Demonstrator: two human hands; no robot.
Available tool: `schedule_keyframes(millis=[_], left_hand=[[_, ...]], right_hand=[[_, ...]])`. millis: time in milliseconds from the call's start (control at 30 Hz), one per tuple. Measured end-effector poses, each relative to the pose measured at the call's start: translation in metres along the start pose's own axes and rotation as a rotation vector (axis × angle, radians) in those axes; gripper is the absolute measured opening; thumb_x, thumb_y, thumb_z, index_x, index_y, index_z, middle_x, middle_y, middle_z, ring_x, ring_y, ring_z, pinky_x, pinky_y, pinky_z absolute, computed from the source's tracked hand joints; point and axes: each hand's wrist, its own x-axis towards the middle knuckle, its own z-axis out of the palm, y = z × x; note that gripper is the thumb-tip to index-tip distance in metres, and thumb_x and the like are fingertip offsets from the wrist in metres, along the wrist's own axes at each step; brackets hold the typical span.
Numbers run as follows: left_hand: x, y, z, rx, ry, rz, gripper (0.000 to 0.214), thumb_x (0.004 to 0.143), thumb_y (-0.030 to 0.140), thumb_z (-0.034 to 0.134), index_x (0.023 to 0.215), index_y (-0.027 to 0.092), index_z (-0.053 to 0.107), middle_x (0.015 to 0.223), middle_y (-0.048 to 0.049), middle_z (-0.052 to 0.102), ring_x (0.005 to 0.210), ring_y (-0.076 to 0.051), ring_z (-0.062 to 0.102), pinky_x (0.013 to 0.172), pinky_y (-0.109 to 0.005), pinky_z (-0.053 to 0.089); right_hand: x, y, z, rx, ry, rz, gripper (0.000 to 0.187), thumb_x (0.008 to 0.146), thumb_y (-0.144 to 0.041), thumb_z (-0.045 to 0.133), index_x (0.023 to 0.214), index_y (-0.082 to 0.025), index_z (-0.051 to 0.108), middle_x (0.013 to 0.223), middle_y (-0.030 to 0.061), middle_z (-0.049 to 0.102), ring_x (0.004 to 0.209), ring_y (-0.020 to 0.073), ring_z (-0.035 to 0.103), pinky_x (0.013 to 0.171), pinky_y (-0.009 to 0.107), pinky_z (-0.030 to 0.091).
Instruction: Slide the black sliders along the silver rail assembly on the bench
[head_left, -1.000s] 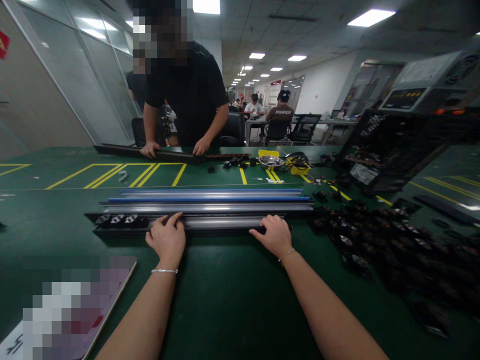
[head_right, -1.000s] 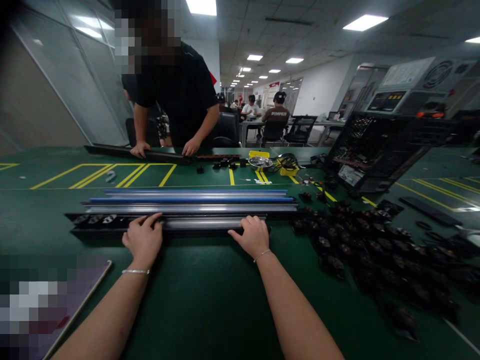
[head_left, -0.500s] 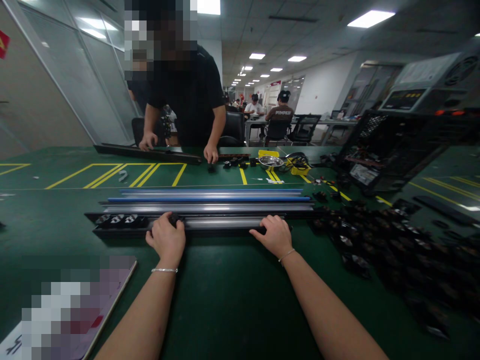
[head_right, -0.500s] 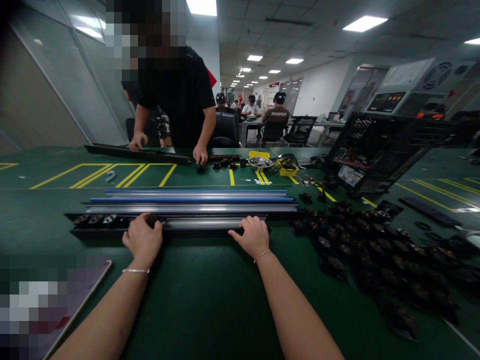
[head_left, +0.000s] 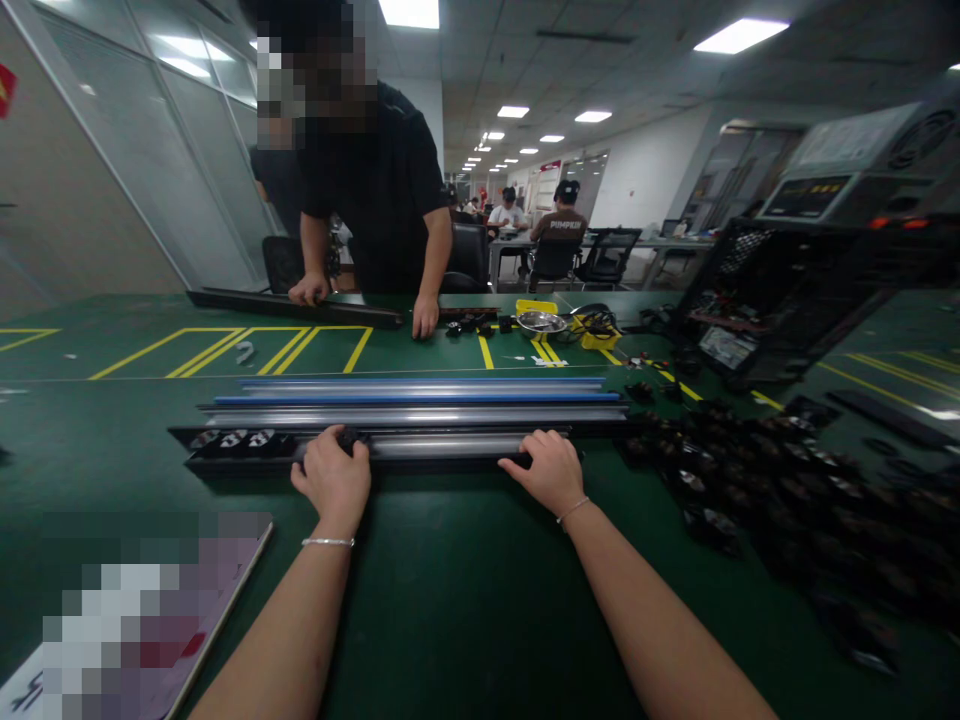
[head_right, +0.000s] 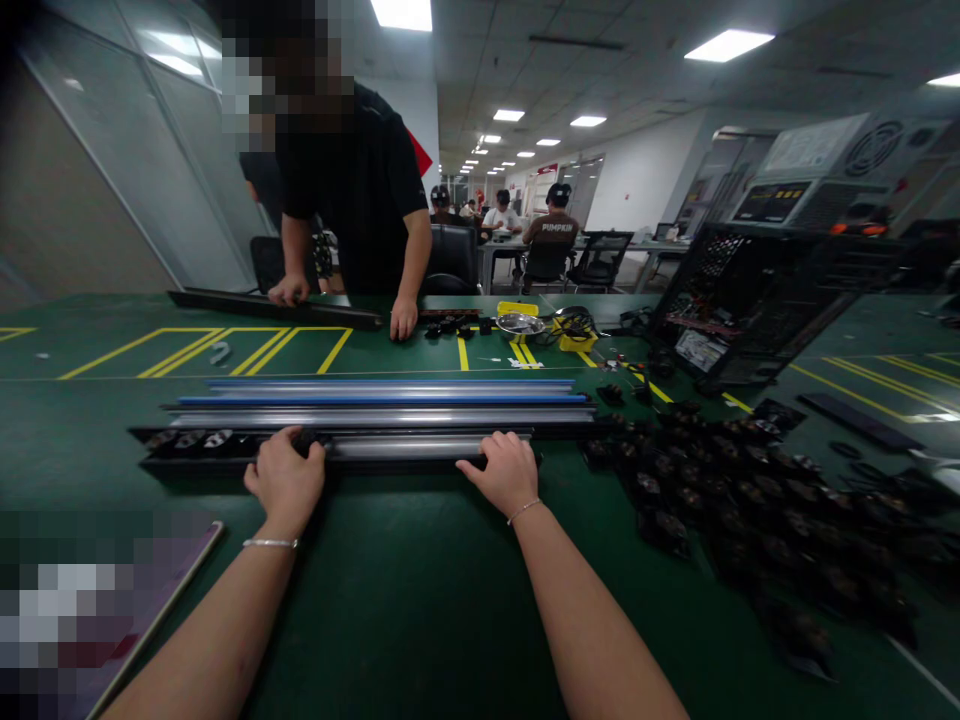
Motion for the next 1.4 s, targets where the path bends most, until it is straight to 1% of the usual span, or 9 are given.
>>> schedule_keyframes(millis=[500,767,1033,1167,1400], left_hand=[[-0.0011,0.0025,-0.0034,-0.013,-0.023,-0.009,0.038,0.081,0.031,0.045,0.115,0.016,0.053,0.108,-0.0133,0.059,0.108,-0.028,0.052,0.103,-0.052,0.027],[-0.0003,0.0001,0.0006,-0.041,-0.019,-0.006,0.036,0.081,0.032,0.046,0.115,0.018,0.051,0.110,-0.0119,0.059,0.110,-0.027,0.051,0.103,-0.052,0.024],[-0.0019,0.0002,0.0026,-0.083,-0.006,0.026,0.036,0.080,0.031,0.048,0.113,0.017,0.052,0.112,-0.0112,0.060,0.111,-0.026,0.052,0.106,-0.054,0.020],[-0.0022,-0.0001,0.0042,-0.090,0.008,0.047,0.036,0.079,0.031,0.049,0.111,0.016,0.053,0.112,-0.0111,0.061,0.111,-0.026,0.052,0.107,-0.053,0.019],[-0.0029,0.0023,0.0039,-0.088,-0.010,0.043,0.035,0.078,0.032,0.050,0.111,0.018,0.052,0.113,-0.0100,0.061,0.112,-0.025,0.052,0.108,-0.051,0.017]], right_hand=[[-0.0003,0.0004,0.0004,-0.001,-0.010,-0.001,0.040,0.079,-0.060,0.053,0.071,-0.020,0.057,0.080,0.0036,0.059,0.080,0.0189,0.047,0.069,0.031,0.028],[-0.0004,-0.0005,-0.0013,-0.009,-0.013,0.003,0.040,0.079,-0.060,0.052,0.071,-0.021,0.057,0.080,0.0039,0.059,0.080,0.0188,0.048,0.069,0.032,0.029],[-0.0003,-0.0002,-0.0004,-0.002,-0.021,0.007,0.040,0.079,-0.060,0.053,0.073,-0.021,0.058,0.081,0.0034,0.059,0.081,0.0193,0.047,0.070,0.032,0.029],[-0.0004,0.0000,-0.0003,0.000,-0.018,0.006,0.039,0.079,-0.059,0.053,0.072,-0.021,0.058,0.081,0.0037,0.059,0.081,0.0193,0.047,0.070,0.032,0.029],[-0.0003,0.0000,-0.0002,-0.007,-0.013,0.001,0.040,0.079,-0.060,0.052,0.072,-0.021,0.057,0.080,0.0041,0.059,0.081,0.0193,0.048,0.069,0.032,0.029]])
